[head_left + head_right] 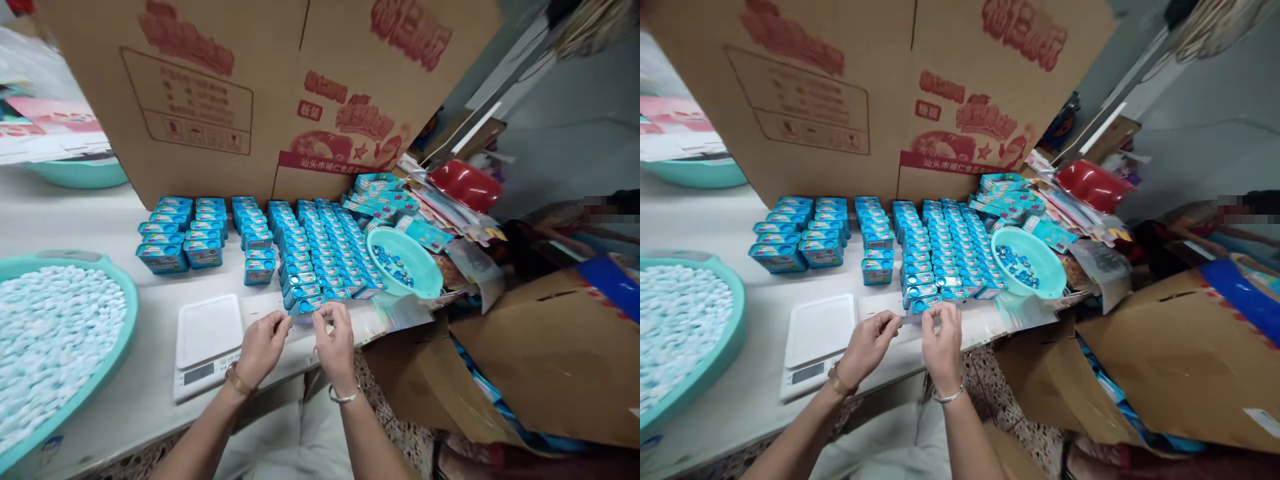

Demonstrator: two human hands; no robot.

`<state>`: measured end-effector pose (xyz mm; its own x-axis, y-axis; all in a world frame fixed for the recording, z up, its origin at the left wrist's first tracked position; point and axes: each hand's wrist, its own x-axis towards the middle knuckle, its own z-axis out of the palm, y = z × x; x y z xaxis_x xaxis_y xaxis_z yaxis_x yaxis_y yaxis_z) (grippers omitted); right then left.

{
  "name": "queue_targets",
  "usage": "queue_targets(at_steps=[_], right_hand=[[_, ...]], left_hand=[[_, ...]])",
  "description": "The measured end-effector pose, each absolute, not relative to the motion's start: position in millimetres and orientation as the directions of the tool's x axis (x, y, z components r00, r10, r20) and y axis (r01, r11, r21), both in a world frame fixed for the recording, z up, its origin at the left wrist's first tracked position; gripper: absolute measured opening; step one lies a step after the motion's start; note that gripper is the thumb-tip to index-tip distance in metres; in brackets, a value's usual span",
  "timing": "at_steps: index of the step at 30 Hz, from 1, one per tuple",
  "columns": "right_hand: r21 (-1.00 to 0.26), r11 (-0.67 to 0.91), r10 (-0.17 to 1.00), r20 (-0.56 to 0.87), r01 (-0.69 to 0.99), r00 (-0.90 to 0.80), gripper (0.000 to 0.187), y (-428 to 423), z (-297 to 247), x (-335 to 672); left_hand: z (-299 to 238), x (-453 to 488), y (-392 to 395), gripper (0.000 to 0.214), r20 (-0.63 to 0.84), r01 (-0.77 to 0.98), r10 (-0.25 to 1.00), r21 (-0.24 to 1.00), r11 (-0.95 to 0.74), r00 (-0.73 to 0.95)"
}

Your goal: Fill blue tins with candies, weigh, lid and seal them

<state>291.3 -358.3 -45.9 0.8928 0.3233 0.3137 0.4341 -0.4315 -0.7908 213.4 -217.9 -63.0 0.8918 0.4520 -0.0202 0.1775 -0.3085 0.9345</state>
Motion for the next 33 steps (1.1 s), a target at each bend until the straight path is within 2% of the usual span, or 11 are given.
queue_targets(at_steps=[6, 16, 21, 24, 27, 33], right_hand=[[-0.676, -0.57, 0.408, 0.26, 0.467, 0.875, 0.014, -351, -53, 327], [-0.595, -0.615, 0.489, 0.228, 0.518, 0.842, 0.016, -347, -58, 341], [-0.581, -0.628, 0.469, 0.249, 0.518, 0.848, 0.016, -346, -66, 343], [-0.621, -0.607, 0.449, 0.247, 0.496, 0.859, 0.014, -345, -71, 344], [-0.679, -0.579, 0.393, 0.252, 0.451, 0.884, 0.004, -345, -73, 344], [-0.705, -0.565, 0.334, 0.28, 0.429, 0.9, 0.013, -339, -78, 345]], left_hand=[[-73, 248, -211, 0.036, -0.121, 0.284, 0.422, 0.893, -0.348, 0.898], [-87, 254, -214, 0.035, -0.179, 0.338, 0.461, 0.896, -0.289, 0.869], [-103, 258, -226, 0.038, -0.201, 0.276, 0.49, 0.958, -0.084, 0.848], [-113, 261, -232, 0.04, -0.223, 0.227, 0.516, 0.972, 0.057, 0.827], [-122, 261, -235, 0.045, -0.286, 0.242, 0.519, 0.958, 0.153, 0.805], [-130, 264, -240, 0.056, -0.426, 0.312, 0.5, 0.902, 0.297, 0.754]])
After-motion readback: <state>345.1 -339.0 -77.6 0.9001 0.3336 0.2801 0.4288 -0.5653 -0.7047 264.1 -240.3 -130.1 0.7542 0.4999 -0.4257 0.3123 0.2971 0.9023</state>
